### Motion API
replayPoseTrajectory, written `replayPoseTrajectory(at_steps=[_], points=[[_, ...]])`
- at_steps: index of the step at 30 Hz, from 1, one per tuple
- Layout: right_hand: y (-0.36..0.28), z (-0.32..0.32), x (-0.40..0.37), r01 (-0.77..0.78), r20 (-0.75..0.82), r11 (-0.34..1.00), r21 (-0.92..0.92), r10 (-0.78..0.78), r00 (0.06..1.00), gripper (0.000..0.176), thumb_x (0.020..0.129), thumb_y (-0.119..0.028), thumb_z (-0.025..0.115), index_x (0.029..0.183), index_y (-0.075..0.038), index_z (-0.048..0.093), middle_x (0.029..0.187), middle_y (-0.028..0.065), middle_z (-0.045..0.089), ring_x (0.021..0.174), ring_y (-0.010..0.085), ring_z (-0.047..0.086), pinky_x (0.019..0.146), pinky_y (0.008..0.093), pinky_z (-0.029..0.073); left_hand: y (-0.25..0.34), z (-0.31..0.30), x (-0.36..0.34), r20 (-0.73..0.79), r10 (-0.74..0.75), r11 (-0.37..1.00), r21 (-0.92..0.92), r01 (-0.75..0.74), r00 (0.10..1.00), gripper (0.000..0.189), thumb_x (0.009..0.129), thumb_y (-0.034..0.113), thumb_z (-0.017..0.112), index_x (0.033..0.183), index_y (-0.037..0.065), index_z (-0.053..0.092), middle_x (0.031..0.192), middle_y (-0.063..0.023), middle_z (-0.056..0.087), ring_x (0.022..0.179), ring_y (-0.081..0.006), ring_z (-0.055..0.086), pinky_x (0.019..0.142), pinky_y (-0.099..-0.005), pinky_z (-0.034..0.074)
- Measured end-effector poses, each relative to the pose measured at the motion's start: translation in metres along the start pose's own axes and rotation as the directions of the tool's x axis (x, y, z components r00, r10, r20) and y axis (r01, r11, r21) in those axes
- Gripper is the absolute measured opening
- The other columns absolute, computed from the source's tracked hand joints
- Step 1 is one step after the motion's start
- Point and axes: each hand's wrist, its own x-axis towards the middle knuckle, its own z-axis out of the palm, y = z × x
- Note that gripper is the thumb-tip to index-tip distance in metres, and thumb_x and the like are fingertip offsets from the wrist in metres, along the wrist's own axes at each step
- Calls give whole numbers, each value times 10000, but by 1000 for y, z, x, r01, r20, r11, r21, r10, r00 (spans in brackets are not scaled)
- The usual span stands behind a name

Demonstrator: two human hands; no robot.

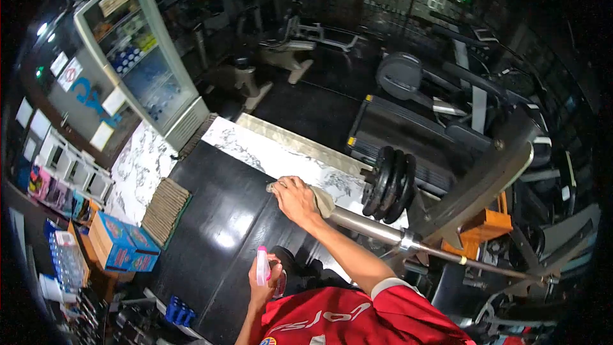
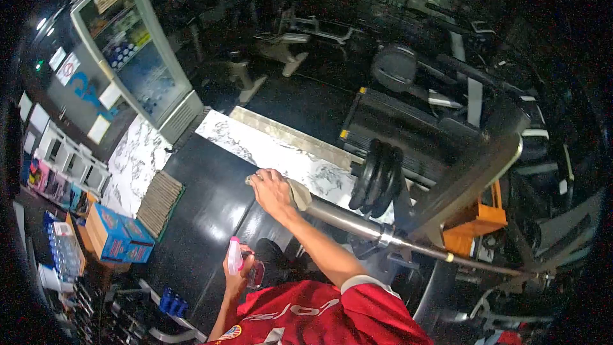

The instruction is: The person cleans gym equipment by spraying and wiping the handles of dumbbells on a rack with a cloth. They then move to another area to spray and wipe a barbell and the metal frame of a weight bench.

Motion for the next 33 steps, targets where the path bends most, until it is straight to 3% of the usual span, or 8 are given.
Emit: replayPoseTrajectory(at_steps=[4, 6, 11, 14, 16, 20, 24, 33], points=[[-1, 26, 34, 246, 438, 918, -311, -91, 894, 170, 833, -180, 552, 854, -79, 687, 926, 84, 663, 903, 296, 614, 713, 424, 502, -4, -5, -15, -92, -80, 997, -12, 79, 993, 239, 851, 163, 655, 1019, 29, 549, 848, -63, 603, 742, -129, 575, 689, -267, 469], [-9, 38, 51, 384, 778, 820, -425, 114, 617, 197, 844, -195, 545, 918, -118, 711, 1014, 64, 677, 932, 269, 626, 734, 426, 490, -1, -4, -21, -111, -127, 992, -37, 123, 986, 240, 856, 159, 651, 1028, 30, 544, 846, -58, 603, 736, -121, 573, 679, -262, 469], [-41, 37, 47, 779, 892, 445, -443, 128, 434, 303, 831, -223, 604, 1112, -143, 682, 1070, 11, 682, 1019, 219, 632, 807, 390, 484, 7, 1, -24, -145, -158, 981, -139, 139, 977, 243, 863, 144, 645, 1047, 32, 533, 839, -47, 601, 715, -103, 567, 654, -249, 466], [-26, 54, 39, 790, 962, 564, -240, 31, 270, 272, 832, -209, 596, 1075, -135, 693, 1070, 38, 682, 984, 219, 650, 800, 355, 492, 0, 1, -21, -183, -122, 989, -102, 104, 976, 255, 854, 144, 656, 1047, 30, 534, 836, -49, 601, 712, -102, 567, 649, -252, 468], [-14, 40, 63, 350, 918, 936, -47, -98, 385, 246, 873, -226, 517, 997, -92, 683, 1003, 135, 677, 944, 282, 652, 799, 395, 501, -2, 2, -21, -198, -76, 996, -66, 64, 977, 267, 849, 165, 667, 1038, 29, 537, 830, -46, 598, 703, -102, 563, 644, -253, 468], [3, -6, 90, -107, 532, 904, 414, -145, 834, 232, 862, -180, 484, 1024, -133, 643, 952, 123, 665, 950, 294, 630, 789, 404, 495, 7, 6, -16, -154, -59, 998, -10, 58, 986, 278, 849, 191, 670, 1031, 25, 542, 834, -47, 600, 713, -102, 561, 657, -258, 468], [25, -43, 42, -110, 698, 994, 14, 69, 713, 243, 905, -235, 504, 1102, -150, 619, 1018, 152, 617, 959, 338, 595, 820, 445, 476, 0, 15, -6, -79, -86, 995, -50, 83, 993, 256, 841, 171, 675, 1016, 25, 560, 872, -64, 609, 727, -112, 575, 665, -266, 476], [38, -109, -92, 25, 307, 951, -308, 75, 949, 493, 782, -92, 584, 1253, -238, 564, 1202, 98, 530, 1054, 298, 504, 918, 416, 428, -12, 34, 26, 130, -52, 985, -156, 72, 990, 218, 811, 42, 656, 1005, 2, 565, 887, -81, 615, 716, -122, 589, 640, -268, 490]])
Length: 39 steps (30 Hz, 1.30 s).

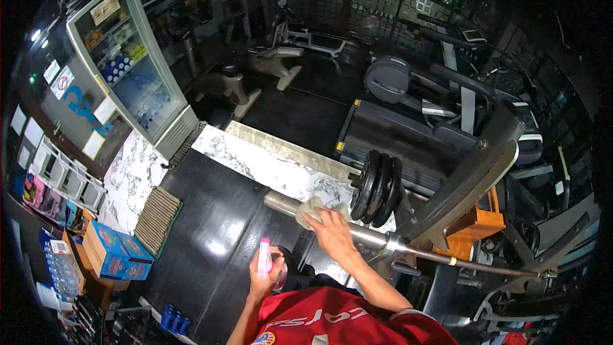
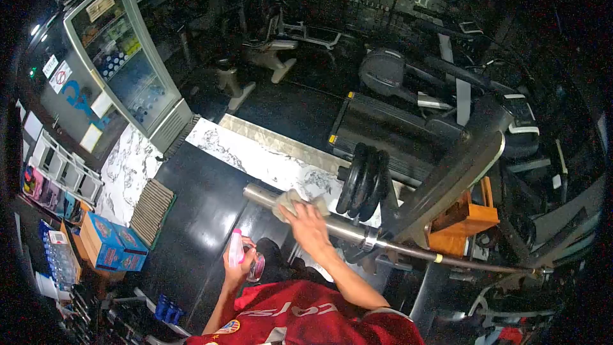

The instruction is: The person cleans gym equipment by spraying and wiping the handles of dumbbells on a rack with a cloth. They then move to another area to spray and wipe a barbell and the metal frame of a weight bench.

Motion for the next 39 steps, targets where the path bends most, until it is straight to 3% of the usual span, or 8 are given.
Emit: replayPoseTrajectory(at_steps=[6, 11, 16, 23, 25, 32, 35, 39], points=[[49, -47, -71, -44, -19, 993, -106, 42, 999, 594, 701, -50, 620, 1256, -253, 566, 1204, 76, 539, 1032, 277, 512, 910, 383, 430, -3, 0, 6, 56, 30, 999, -14, -29, 998, 230, 807, 4, 642, 1018, 5, 551, 864, -68, 605, 668, -111, 579, 597, -259, 484], [31, -30, -43, -280, -88, 954, 103, 289, 953, 483, 731, -69, 628, 1196, -198, 596, 1100, 63, 580, 994, 278, 521, 875, 398, 434, 10, -7, 4, 49, -3, 999, -39, 4, 999, 226, 814, 5, 637, 1022, 4, 550, 856, -63, 604, 667, -107, 579, 599, -255, 483], [-30, 31, 47, 19, -148, 997, 81, -7, 989, 381, 835, -163, 563, 1209, -232, 590, 1150, 55, 555, 1021, 281, 527, 860, 422, 474, 20, -16, -10, -48, -23, 1000, -21, 22, 999, 204, 836, 49, 632, 1018, 0, 552, 886, -65, 597, 668, -103, 577, 614, -253, 480], [-58, 57, 106, 44, -14, 977, 207, -42, 999, 453, 781, -97, 568, 1218, -216, 584, 1277, 91, 492, 1105, 280, 484, 894, 429, 455, 40, -17, -27, -215, -48, 997, -70, 33, 975, 258, 824, 168, 676, 988, 6, 560, 915, -71, 587, 792, -145, 565, 728, -285, 455], [-46, 55, 91, 170, -57, 979, 114, -165, 985, 520, 755, -57, 561, 1244, -233, 562, 1318, 101, 466, 1124, 291, 473, 913, 438, 440, 30, -18, -27, -217, 4, 1000, 12, -1, 976, 247, 827, 158, 672, 984, 5, 559, 909, -73, 587, 774, -144, 570, 709, -281, 459], [2, 4, -1, 124, 22, 992, -36, -123, 992, 614, 732, -25, 554, 1295, -267, 512, 1327, 92, 456, 1149, 295, 459, 980, 442, 388, 24, -10, -23, -108, 72, 991, 123, -59, 992, 202, 827, 124, 654, 963, 3, 567, 884, -78, 596, 756, -151, 586, 684, -291, 473], [21, -26, -49, -12, 43, 990, -141, 19, 999, 626, 725, -12, 549, 1295, -268, 512, 1304, 84, 479, 1168, 276, 461, 1005, 440, 368, 41, -2, -22, -43, -95, 995, -20, 94, 995, 198, 812, 119, 651, 953, -1, 578, 878, -81, 601, 797, -165, 580, 725, -303, 468], [47, -37, -107, -189, -88, 973, -136, 178, 980, 634, 684, 9, 574, 1257, -261, 543, 1236, 63, 534, 1125, 275, 505, 1025, 419, 372, 10, -10, -15, -10, 21, 993, 114, -20, 1000, 189, 798, 104, 649, 940, -3, 584, 864, -86, 602, 794, -168, 582, 721, -302, 467]])
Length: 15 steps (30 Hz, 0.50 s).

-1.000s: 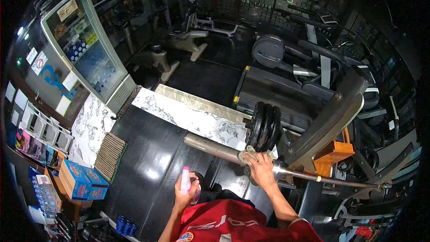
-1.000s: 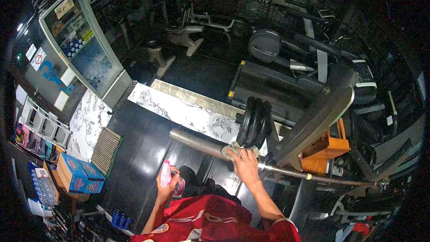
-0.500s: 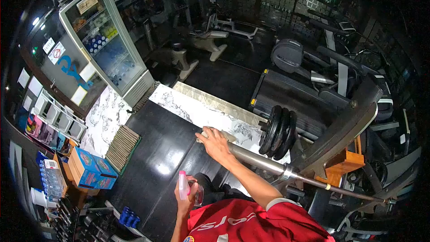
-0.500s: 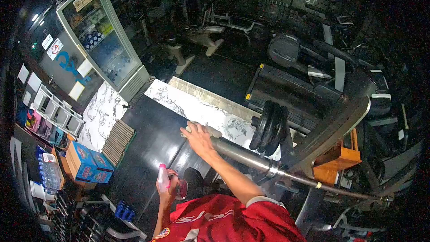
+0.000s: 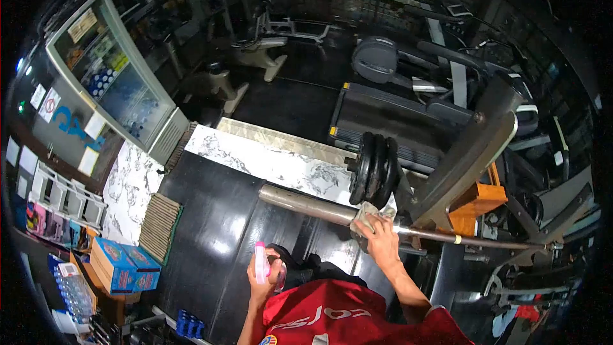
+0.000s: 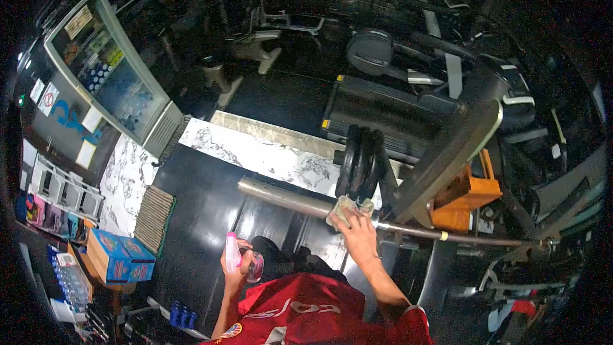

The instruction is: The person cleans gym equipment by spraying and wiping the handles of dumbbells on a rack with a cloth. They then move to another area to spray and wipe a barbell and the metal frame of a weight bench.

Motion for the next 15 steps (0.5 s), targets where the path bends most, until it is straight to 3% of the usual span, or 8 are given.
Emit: replayPoseTrajectory(at_steps=[2, 6, 8, 10, 12, 13, 14, 15], points=[[-8, -1, -11, 6, -1, 1000, -27, -6, 1000, 616, 666, 20, 578, 1224, -239, 569, 1219, 56, 546, 1124, 274, 511, 1025, 430, 376, -11, 0, 1, 12, -2, 1000, -9, 2, 1000, 192, 791, 104, 649, 941, 3, 587, 857, -82, 606, 785, -169, 582, 720, -300, 466], [-30, 10, -25, -128, -138, 989, 69, 136, 981, 602, 615, 71, 579, 1157, -188, 613, 1221, 49, 549, 1128, 259, 510, 1030, 436, 372, -15, -2, -7, 74, 11, 1000, -11, -11, 997, 165, 782, 57, 652, 928, 16, 589, 863, -68, 606, 752, -151, 579, 675, -284, 466], [-45, 10, -32, -191, -155, 963, 191, 222, 963, 594, 609, 77, 583, 1149, -168, 615, 1216, 52, 551, 1131, 254, 508, 1021, 435, 381, -15, -7, -6, 93, 52, 999, -14, -50, 994, 181, 788, 15, 642, 956, 13, 573, 864, -67, 599, 713, -133, 581, 644, -274, 472], [-54, 18, -42, -210, -170, 944, 253, 257, 951, 586, 619, 85, 579, 1152, -155, 613, 1216, 65, 552, 1119, 268, 515, 1011, 425, 389, -5, -6, -7, 91, -33, 987, -156, 47, 995, 203, 803, -8, 622, 993, 6, 552, 863, -68, 592, 668, -120, 579, 625, -272, 479], [-62, 42, -53, -285, -125, 770, 571, 424, 897, 529, 669, 92, 552, 1161, -98, 593, 1202, 129, 564, 1090, 336, 541, 980, 403, 411, -9, -10, -4, 105, 23, 993, -117, -11, 994, 214, 813, -25, 606, 1015, -2, 536, 867, -73, 588, 635, -120, 575, 607, -271, 480], [-65, 65, -59, -371, -44, 604, 705, 559, 828, 369, 836, 15, 518, 1192, -77, 558, 1194, 127, 578, 1074, 327, 558, 943, 382, 434, -11, -12, -3, 116, 17, 992, -129, -2, 993, 210, 814, -27, 603, 1012, -3, 538, 869, -72, 588, 638, -118, 574, 609, -267, 479], [-62, 93, -52, -362, -60, 605, 709, 563, 824, 369, 836, 15, 518, 1192, -77, 558, 1194, 127, 578, 1074, 327, 558, 943, 382, 434, -14, -13, 6, 125, 20, 989, -145, -1, 992, 206, 815, -29, 601, 1009, -3, 539, 871, -71, 589, 641, -117, 574, 612, -263, 477], [-61, 120, -51, -443, 209, 125, 888, 748, 629, 321, 896, -67, 488, 1213, -79, 537, 1192, 115, 584, 1079, 311, 560, 940, 381, 436, -19, -18, 7, 125, 19, 999, -53, -13, 992, 202, 817, -34, 598, 1008, -2, 539, 873, -70, 588, 643, -109, 572, 613, -256, 475]])
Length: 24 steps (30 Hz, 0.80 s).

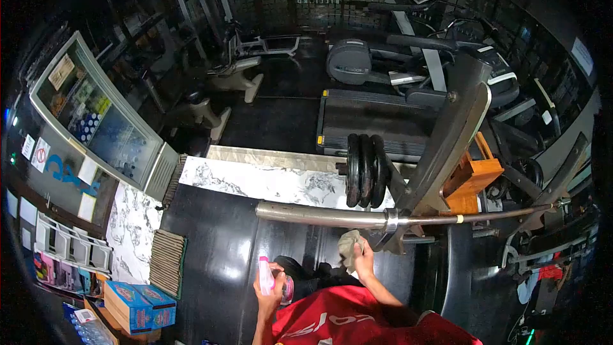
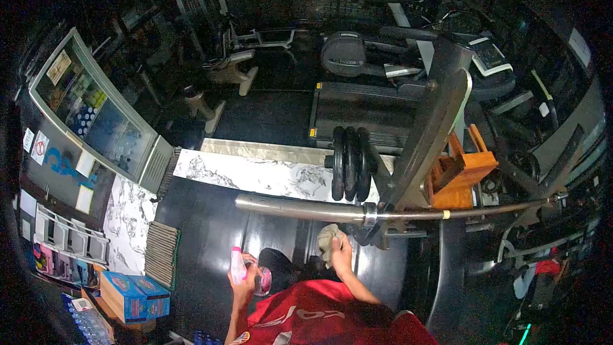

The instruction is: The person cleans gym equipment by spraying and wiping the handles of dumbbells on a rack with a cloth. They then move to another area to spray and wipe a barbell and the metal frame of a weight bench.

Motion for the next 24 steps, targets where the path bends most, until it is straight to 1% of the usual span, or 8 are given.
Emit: replayPoseTrajectory(at_steps=[1, 2, 5, 13, 19, 21, 23, 24], points=[[-21, 14, 0, -351, 5, 865, 359, 374, 927, 293, 955, -149, 458, 1234, -82, 516, 1191, 103, 591, 1083, 294, 561, 937, 379, 438, 5, -1, 1, -3, 2, 1000, 6, -2, 1000, 202, 817, -34, 598, 1008, -2, 539, 873, -70, 588, 643, -109, 572, 613, -256, 475], [-44, 14, 0, -590, 272, 601, 539, 538, 798, 361, 981, -303, 416, 1268, -96, 488, 1184, 85, 597, 1082, 278, 565, 939, 404, 436, 11, -1, 1, 6, -7, 1000, -29, 7, 1000, 198, 818, -36, 597, 1004, 0, 538, 874, -68, 588, 642, -107, 571, 615, -253, 475], [-50, 54, 22, -796, 550, 305, 523, 593, 588, 466, 970, -408, 357, 1275, -78, 480, 1258, 106, 548, 1099, 284, 558, 966, 443, 418, 19, -13, 0, 34, -3, 998, -62, 5, 999, 189, 822, -37, 597, 996, 5, 535, 876, -66, 586, 644, -103, 574, 609, -254, 479], [-87, 187, 30, -736, 639, -79, 673, 563, 524, 460, 929, -356, 304, 1193, -63, 541, 1203, 97, 587, 1112, 270, 550, 982, 407, 402, 27, -41, 7, -5, -75, 995, -71, 74, 997, 224, 819, -18, 615, 1028, 7, 539, 887, -66, 598, 656, -101, 577, 600, -256, 483], [-72, 182, 36, -748, 675, -96, 657, 517, 526, 375, 922, -269, 322, 1083, -87, 607, 1076, 71, 647, 1036, 230, 597, 915, 384, 463, 28, -64, 16, -35, -114, 990, -90, 110, 993, 226, 828, 10, 615, 1034, -6, 523, 887, -83, 592, 654, -125, 587, 594, -268, 481], [-45, 154, 37, -800, 829, -224, 557, 204, 521, 374, 919, -270, 314, 1070, -93, 607, 1075, 73, 645, 1035, 226, 599, 919, 407, 469, 24, -69, 18, -1, -161, 983, -85, 160, 987, 267, 818, -1, 632, 1065, 6, 533, 896, -73, 607, 702, -112, 586, 630, -258, 477], [-101, 129, 24, -692, 526, 10, 722, 643, 557, 375, 917, -271, 314, 1079, -98, 604, 1086, 72, 640, 1033, 233, 600, 932, 418, 465, 15, -70, 24, 63, -73, 994, -75, 78, 995, 252, 817, -12, 634, 1051, 10, 544, 890, -59, 611, 773, -119, 589, 682, -261, 474], [-98, 111, 25, -650, 500, -7, 759, 646, 577, 371, 915, -271, 316, 1076, -99, 602, 1083, 74, 641, 1027, 234, 602, 934, 426, 465, 13, -74, 28, 101, -114, 993, -31, 117, 988, 245, 811, -25, 638, 1038, 15, 553, 884, -45, 614, 818, -117, 581, 728, -263, 468]])
